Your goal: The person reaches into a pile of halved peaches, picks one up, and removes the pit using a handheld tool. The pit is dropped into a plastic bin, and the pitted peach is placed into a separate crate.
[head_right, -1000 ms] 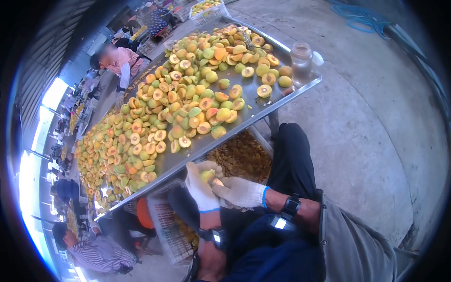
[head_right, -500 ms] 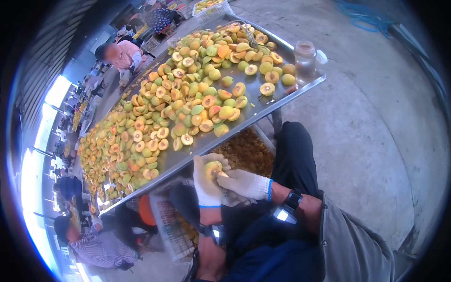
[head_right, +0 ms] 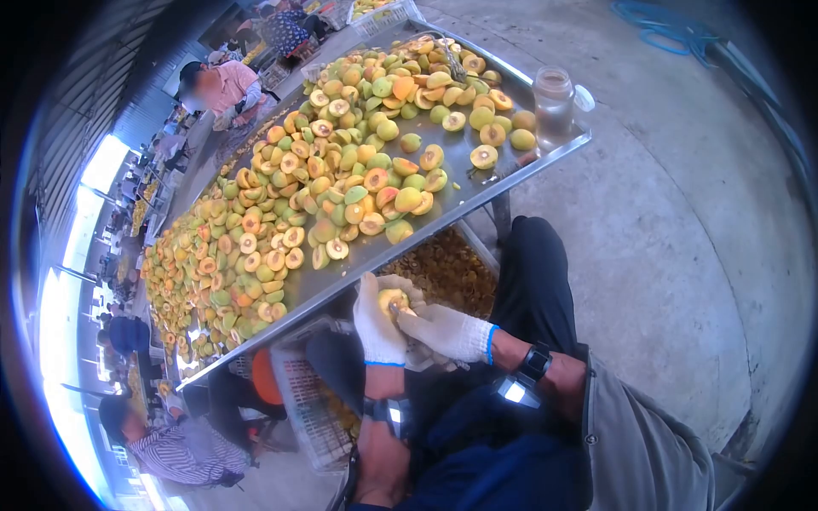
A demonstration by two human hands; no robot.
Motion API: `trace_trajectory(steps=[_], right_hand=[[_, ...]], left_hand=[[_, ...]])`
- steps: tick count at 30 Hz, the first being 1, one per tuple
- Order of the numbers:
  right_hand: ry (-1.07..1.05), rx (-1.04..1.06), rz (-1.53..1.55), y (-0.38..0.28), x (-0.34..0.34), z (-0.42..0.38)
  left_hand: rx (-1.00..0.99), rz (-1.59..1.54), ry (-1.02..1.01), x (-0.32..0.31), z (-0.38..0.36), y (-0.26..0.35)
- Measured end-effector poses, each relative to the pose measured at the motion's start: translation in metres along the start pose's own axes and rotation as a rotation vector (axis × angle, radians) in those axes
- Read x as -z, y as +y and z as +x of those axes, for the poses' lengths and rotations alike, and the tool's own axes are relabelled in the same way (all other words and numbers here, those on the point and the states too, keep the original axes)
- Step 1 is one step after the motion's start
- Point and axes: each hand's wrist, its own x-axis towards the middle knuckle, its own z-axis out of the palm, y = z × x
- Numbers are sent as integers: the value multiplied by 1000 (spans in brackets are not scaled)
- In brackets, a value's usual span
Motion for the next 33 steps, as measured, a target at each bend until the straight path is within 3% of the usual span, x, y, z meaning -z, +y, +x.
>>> trace_trajectory(steps=[4,7,9,14,20,29,33], right_hand=[[-34,10,-38,10,2,1],[-111,-3,204,9,1,-3],[-168,22,353,12,5,-3],[-171,95,293,16,15,2],[33,109,68,18,2,7],[331,320,-128,32,-16,23],[527,423,1,45,-19,42]], left_hand=[[35,76,-17,-1,-4,6],[16,192,-27,-3,-5,10],[1,139,-46,-4,-5,10],[-64,23,-95,-11,-9,3],[-117,-8,34,-13,-5,-10],[-143,-61,230,-9,-1,-22],[-97,-377,208,-7,0,-20]])
